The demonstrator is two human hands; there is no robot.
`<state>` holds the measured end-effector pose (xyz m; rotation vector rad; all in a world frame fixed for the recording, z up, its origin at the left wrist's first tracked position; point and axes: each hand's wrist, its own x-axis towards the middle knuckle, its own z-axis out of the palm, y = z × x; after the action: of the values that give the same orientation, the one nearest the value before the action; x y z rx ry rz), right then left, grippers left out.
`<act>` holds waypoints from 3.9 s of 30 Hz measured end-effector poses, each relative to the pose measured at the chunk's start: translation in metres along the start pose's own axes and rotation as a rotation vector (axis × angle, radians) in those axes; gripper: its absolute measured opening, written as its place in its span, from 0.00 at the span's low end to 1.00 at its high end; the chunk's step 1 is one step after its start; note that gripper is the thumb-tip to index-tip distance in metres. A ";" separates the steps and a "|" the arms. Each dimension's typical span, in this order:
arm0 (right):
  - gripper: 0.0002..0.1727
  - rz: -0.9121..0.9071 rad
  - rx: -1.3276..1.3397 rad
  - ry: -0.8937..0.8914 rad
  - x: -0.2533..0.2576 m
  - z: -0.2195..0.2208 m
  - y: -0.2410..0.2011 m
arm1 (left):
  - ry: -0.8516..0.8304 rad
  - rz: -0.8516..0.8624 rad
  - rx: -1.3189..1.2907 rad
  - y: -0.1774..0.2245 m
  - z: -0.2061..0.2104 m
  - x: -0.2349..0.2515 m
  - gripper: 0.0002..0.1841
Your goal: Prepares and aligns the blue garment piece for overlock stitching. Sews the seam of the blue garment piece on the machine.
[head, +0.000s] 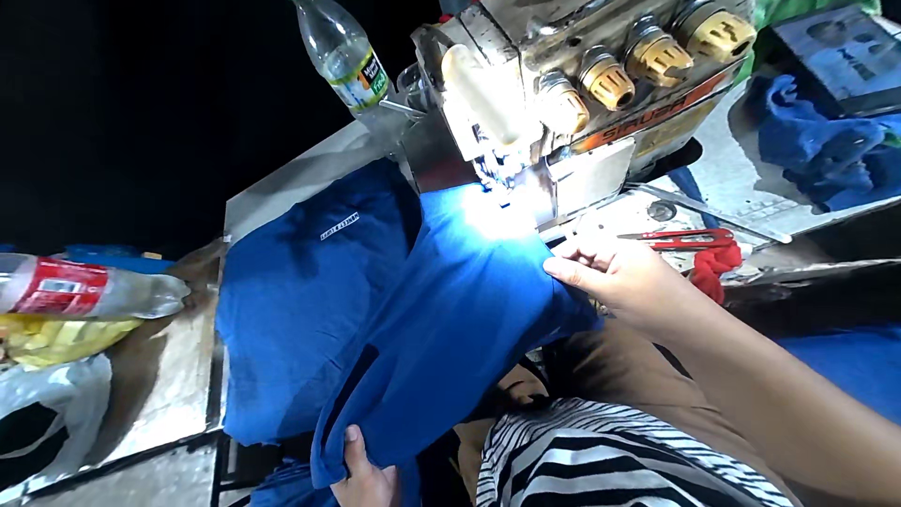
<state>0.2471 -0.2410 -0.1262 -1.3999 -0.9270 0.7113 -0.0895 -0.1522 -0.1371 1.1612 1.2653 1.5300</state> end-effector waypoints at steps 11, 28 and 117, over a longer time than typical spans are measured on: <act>0.07 0.050 0.043 0.046 0.006 0.012 -0.026 | -0.345 -0.193 -0.226 0.042 -0.018 0.045 0.22; 0.05 -0.099 -0.424 0.256 -0.015 0.025 -0.050 | -0.383 -0.041 0.088 0.038 -0.022 0.085 0.31; 0.10 -0.280 -0.595 -0.098 -0.039 0.012 0.000 | -0.419 -0.669 -0.509 -0.042 0.058 -0.061 0.30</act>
<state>0.2177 -0.2685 -0.1311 -1.7065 -1.4580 0.2983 -0.0173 -0.1908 -0.1834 0.5873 0.7905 0.9525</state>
